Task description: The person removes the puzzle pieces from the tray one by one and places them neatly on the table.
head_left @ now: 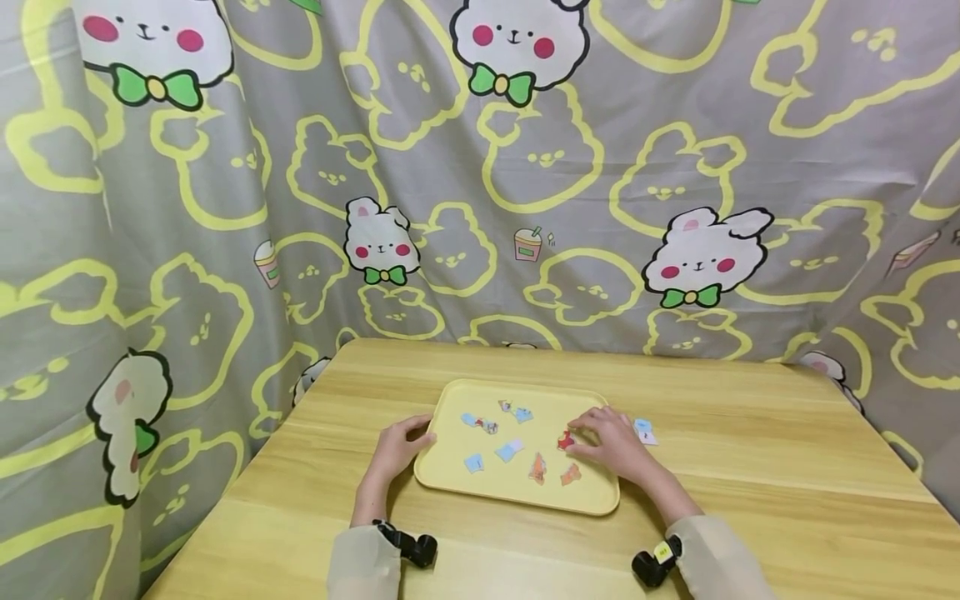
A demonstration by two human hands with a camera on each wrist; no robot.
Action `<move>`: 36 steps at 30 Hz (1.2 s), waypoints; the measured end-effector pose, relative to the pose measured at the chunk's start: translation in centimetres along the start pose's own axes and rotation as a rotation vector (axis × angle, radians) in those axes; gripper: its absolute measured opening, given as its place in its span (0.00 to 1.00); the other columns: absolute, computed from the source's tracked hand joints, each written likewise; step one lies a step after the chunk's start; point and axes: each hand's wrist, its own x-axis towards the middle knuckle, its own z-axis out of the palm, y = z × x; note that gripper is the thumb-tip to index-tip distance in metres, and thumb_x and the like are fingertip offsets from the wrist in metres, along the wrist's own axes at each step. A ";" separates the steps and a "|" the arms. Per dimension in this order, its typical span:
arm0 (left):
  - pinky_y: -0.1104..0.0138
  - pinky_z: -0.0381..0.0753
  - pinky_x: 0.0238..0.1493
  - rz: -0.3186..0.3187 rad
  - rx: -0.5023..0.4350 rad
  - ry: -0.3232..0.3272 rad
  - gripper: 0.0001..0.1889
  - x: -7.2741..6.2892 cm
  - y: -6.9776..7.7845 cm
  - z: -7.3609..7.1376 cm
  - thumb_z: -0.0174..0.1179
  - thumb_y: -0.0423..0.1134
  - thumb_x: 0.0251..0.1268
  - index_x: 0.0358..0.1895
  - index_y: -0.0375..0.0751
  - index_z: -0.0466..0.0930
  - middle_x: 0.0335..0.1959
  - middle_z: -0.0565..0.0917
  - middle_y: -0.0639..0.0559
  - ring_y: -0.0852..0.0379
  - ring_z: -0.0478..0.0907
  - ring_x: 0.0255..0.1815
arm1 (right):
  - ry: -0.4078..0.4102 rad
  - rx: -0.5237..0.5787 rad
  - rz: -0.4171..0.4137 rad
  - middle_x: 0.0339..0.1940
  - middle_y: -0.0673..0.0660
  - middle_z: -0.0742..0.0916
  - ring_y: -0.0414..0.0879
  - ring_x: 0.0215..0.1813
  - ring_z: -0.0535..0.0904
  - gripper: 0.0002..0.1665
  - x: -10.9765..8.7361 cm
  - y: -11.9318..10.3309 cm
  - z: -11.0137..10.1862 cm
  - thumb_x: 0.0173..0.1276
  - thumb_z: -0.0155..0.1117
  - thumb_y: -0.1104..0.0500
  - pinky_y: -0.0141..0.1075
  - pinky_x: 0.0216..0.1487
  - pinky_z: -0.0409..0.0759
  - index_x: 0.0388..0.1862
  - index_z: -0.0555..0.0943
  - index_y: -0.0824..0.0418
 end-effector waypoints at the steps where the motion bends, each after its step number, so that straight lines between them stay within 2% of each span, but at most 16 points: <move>1: 0.46 0.71 0.70 0.000 0.002 0.000 0.22 0.0 0.0 0.0 0.63 0.41 0.66 0.63 0.42 0.78 0.62 0.80 0.39 0.38 0.72 0.68 | 0.000 0.002 -0.003 0.47 0.56 0.87 0.58 0.57 0.78 0.27 0.0 0.0 0.0 0.55 0.74 0.45 0.63 0.65 0.66 0.49 0.85 0.58; 5: 0.47 0.70 0.70 -0.002 0.006 0.005 0.22 0.0 0.2 -0.1 0.64 0.40 0.66 0.62 0.41 0.79 0.62 0.81 0.39 0.38 0.72 0.68 | -0.006 -0.008 -0.010 0.47 0.55 0.86 0.58 0.58 0.77 0.27 0.1 -0.1 0.0 0.55 0.74 0.44 0.60 0.63 0.68 0.50 0.85 0.58; 12: 0.47 0.71 0.70 -0.004 -0.002 0.004 0.22 0.1 0.3 -0.1 0.64 0.40 0.65 0.62 0.42 0.78 0.62 0.80 0.39 0.38 0.72 0.68 | -0.012 -0.036 -0.036 0.46 0.53 0.85 0.50 0.51 0.75 0.24 0.2 -0.1 0.1 0.55 0.75 0.46 0.44 0.50 0.68 0.49 0.86 0.55; 25: 0.46 0.71 0.70 0.009 0.023 0.013 0.22 0.1 0.3 -0.2 0.64 0.40 0.65 0.61 0.41 0.79 0.61 0.81 0.39 0.37 0.73 0.67 | -0.014 -0.048 -0.059 0.44 0.52 0.84 0.47 0.47 0.74 0.15 0.5 -0.4 0.2 0.56 0.75 0.50 0.39 0.46 0.66 0.42 0.88 0.53; 28: 0.46 0.71 0.70 0.011 0.028 0.013 0.22 0.1 0.3 -0.2 0.64 0.40 0.65 0.61 0.41 0.79 0.61 0.81 0.38 0.36 0.73 0.67 | -0.002 -0.051 -0.075 0.43 0.51 0.85 0.46 0.46 0.75 0.15 0.6 -0.4 0.2 0.55 0.75 0.50 0.41 0.47 0.68 0.41 0.88 0.53; 32: 0.46 0.70 0.71 -0.002 0.022 0.010 0.22 0.1 0.3 -0.2 0.64 0.40 0.65 0.62 0.42 0.79 0.62 0.80 0.39 0.37 0.72 0.68 | 0.027 -0.062 -0.110 0.41 0.49 0.86 0.45 0.45 0.77 0.16 0.6 -0.3 0.3 0.54 0.76 0.51 0.52 0.53 0.72 0.41 0.88 0.54; 36: 0.46 0.70 0.71 0.001 0.024 0.010 0.22 0.0 0.4 -0.1 0.64 0.41 0.65 0.62 0.41 0.79 0.62 0.80 0.39 0.37 0.72 0.68 | 0.038 -0.072 -0.122 0.40 0.49 0.87 0.46 0.46 0.78 0.17 0.6 -0.3 0.4 0.54 0.76 0.50 0.61 0.58 0.71 0.41 0.87 0.54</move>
